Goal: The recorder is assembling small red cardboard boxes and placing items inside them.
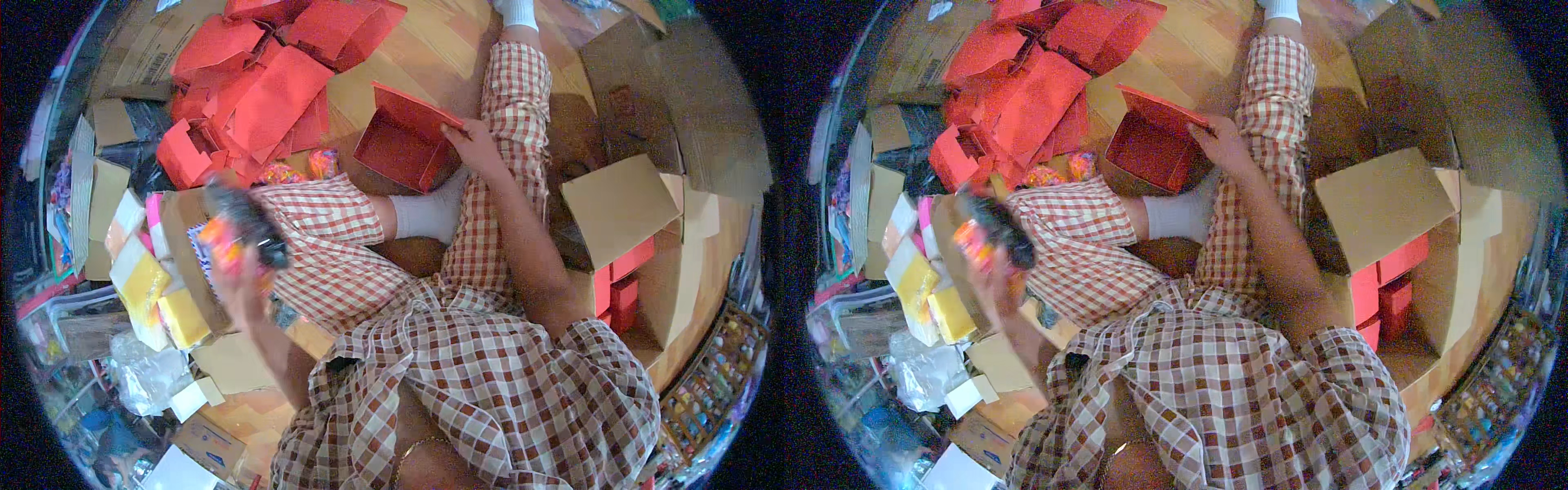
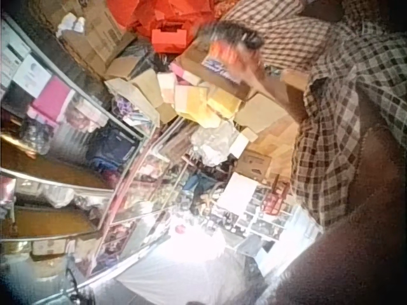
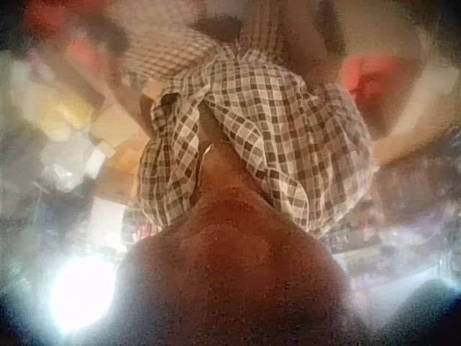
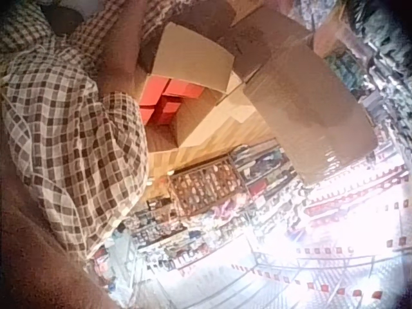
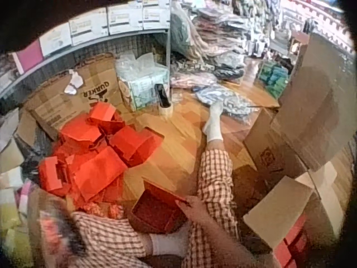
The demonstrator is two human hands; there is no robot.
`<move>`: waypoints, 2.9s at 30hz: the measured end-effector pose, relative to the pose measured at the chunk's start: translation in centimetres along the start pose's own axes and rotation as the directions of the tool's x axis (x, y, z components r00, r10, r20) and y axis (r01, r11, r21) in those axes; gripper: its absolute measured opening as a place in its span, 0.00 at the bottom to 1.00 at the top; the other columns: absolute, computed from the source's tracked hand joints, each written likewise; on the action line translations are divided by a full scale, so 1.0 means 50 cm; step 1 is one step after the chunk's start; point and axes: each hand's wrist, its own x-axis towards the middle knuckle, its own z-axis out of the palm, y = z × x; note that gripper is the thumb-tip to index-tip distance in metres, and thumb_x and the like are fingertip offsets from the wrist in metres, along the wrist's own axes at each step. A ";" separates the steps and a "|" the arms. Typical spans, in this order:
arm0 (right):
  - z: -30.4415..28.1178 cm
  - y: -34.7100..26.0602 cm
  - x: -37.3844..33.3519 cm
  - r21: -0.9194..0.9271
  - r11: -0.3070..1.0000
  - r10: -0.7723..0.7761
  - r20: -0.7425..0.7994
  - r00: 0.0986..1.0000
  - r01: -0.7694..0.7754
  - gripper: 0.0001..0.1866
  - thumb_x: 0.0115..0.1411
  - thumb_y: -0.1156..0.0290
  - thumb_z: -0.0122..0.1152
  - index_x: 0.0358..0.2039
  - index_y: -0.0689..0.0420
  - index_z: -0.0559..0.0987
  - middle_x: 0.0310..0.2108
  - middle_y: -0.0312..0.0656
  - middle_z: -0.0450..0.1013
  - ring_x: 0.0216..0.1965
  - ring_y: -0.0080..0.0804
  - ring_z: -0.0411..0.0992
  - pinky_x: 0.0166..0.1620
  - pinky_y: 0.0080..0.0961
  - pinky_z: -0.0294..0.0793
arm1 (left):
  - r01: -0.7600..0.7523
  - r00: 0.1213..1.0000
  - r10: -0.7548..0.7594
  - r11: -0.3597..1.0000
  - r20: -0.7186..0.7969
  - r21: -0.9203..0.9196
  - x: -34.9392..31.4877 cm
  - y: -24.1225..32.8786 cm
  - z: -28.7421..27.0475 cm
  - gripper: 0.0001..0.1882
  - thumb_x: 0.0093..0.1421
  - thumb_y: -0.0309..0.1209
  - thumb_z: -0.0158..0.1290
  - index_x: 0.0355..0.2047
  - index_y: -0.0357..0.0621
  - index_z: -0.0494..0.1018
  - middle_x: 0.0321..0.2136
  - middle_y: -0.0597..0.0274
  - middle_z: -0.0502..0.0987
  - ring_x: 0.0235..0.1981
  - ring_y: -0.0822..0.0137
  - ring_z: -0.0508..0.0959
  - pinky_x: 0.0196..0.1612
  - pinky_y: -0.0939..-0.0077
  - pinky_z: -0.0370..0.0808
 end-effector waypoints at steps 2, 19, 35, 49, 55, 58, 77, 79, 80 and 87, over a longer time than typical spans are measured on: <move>0.017 -0.010 0.014 0.034 0.998 -0.047 -0.042 0.998 0.049 0.16 0.54 0.67 0.58 0.42 0.61 0.74 0.34 0.46 0.74 0.36 0.33 0.72 0.43 0.28 0.69 | -0.246 0.954 0.180 0.927 0.238 0.283 0.036 -0.010 0.100 0.24 0.50 0.26 0.55 0.48 0.38 0.65 0.40 0.59 0.71 0.40 0.67 0.72 0.44 0.73 0.70; 0.080 -0.015 0.067 0.002 0.998 -0.068 -0.083 0.994 0.068 0.26 0.40 0.78 0.59 0.44 0.62 0.70 0.38 0.55 0.71 0.43 0.49 0.70 0.47 0.35 0.68 | 0.584 0.760 -0.447 0.788 0.471 -0.196 0.010 -0.103 0.230 0.14 0.56 0.25 0.50 0.43 0.39 0.67 0.35 0.61 0.74 0.32 0.71 0.76 0.35 0.71 0.76; 0.102 0.011 0.065 -0.159 0.961 -0.242 -0.088 0.966 0.226 0.20 0.41 0.81 0.50 0.40 0.63 0.73 0.36 0.56 0.72 0.42 0.51 0.70 0.46 0.38 0.68 | 0.701 0.680 -0.637 0.419 0.362 -0.578 0.134 -0.194 0.379 0.17 0.61 0.39 0.41 0.47 0.42 0.63 0.46 0.49 0.69 0.46 0.44 0.70 0.48 0.38 0.65; 0.087 -0.010 0.053 -0.081 0.981 -0.183 -0.054 0.982 0.179 0.22 0.40 0.81 0.53 0.41 0.62 0.73 0.36 0.55 0.72 0.41 0.50 0.71 0.45 0.37 0.69 | 0.546 0.834 -0.364 0.650 0.413 -0.528 0.061 -0.135 0.388 0.33 0.56 0.27 0.50 0.59 0.44 0.48 0.56 0.52 0.53 0.56 0.53 0.57 0.57 0.46 0.56; 0.083 -0.003 0.050 -0.058 0.983 -0.176 -0.044 0.983 0.174 0.23 0.42 0.79 0.54 0.43 0.60 0.72 0.38 0.55 0.72 0.43 0.52 0.70 0.47 0.40 0.69 | 0.041 0.985 -0.038 0.999 0.168 -0.016 0.047 -0.138 0.380 0.32 0.54 0.23 0.50 0.59 0.47 0.51 0.52 0.51 0.59 0.51 0.52 0.63 0.55 0.57 0.61; 0.077 -0.014 0.040 -0.115 0.976 -0.195 -0.066 0.979 0.187 0.22 0.42 0.79 0.53 0.43 0.60 0.72 0.38 0.55 0.72 0.42 0.52 0.70 0.48 0.40 0.68 | -0.701 0.708 0.404 0.506 0.580 0.503 0.074 -0.131 0.359 0.26 0.51 0.22 0.51 0.53 0.43 0.61 0.49 0.48 0.63 0.50 0.49 0.65 0.52 0.63 0.63; 0.075 -0.008 0.034 -0.167 0.958 -0.250 -0.080 0.965 0.235 0.21 0.40 0.76 0.55 0.40 0.62 0.73 0.38 0.55 0.70 0.44 0.51 0.67 0.49 0.38 0.66 | -0.697 0.677 -0.147 0.187 0.722 0.692 0.152 -0.205 0.437 0.24 0.48 0.23 0.48 0.49 0.47 0.67 0.52 0.43 0.60 0.52 0.40 0.61 0.53 0.50 0.62; 0.076 -0.004 0.037 -0.195 0.956 -0.238 -0.084 0.968 0.218 0.21 0.40 0.76 0.54 0.39 0.63 0.73 0.38 0.56 0.70 0.44 0.52 0.67 0.49 0.39 0.67 | -0.763 0.637 0.041 0.180 0.770 0.621 0.133 -0.199 0.429 0.24 0.48 0.22 0.47 0.49 0.45 0.66 0.52 0.43 0.60 0.52 0.41 0.61 0.53 0.50 0.61; 0.077 -0.001 0.038 -0.195 0.955 -0.246 -0.096 0.965 0.224 0.21 0.40 0.75 0.57 0.40 0.62 0.73 0.38 0.54 0.70 0.43 0.50 0.68 0.48 0.38 0.67 | -0.755 0.646 0.117 0.245 0.755 0.608 0.119 -0.197 0.422 0.23 0.48 0.22 0.47 0.48 0.43 0.66 0.52 0.42 0.60 0.52 0.41 0.60 0.53 0.51 0.60; 0.069 -0.007 0.031 -0.147 0.981 -0.137 -0.073 0.988 0.125 0.22 0.43 0.70 0.64 0.41 0.61 0.73 0.40 0.52 0.69 0.44 0.48 0.67 0.47 0.37 0.67 | -0.774 0.603 0.144 0.344 0.785 0.531 0.052 -0.191 0.404 0.22 0.49 0.23 0.47 0.47 0.42 0.67 0.51 0.44 0.60 0.52 0.44 0.60 0.53 0.52 0.60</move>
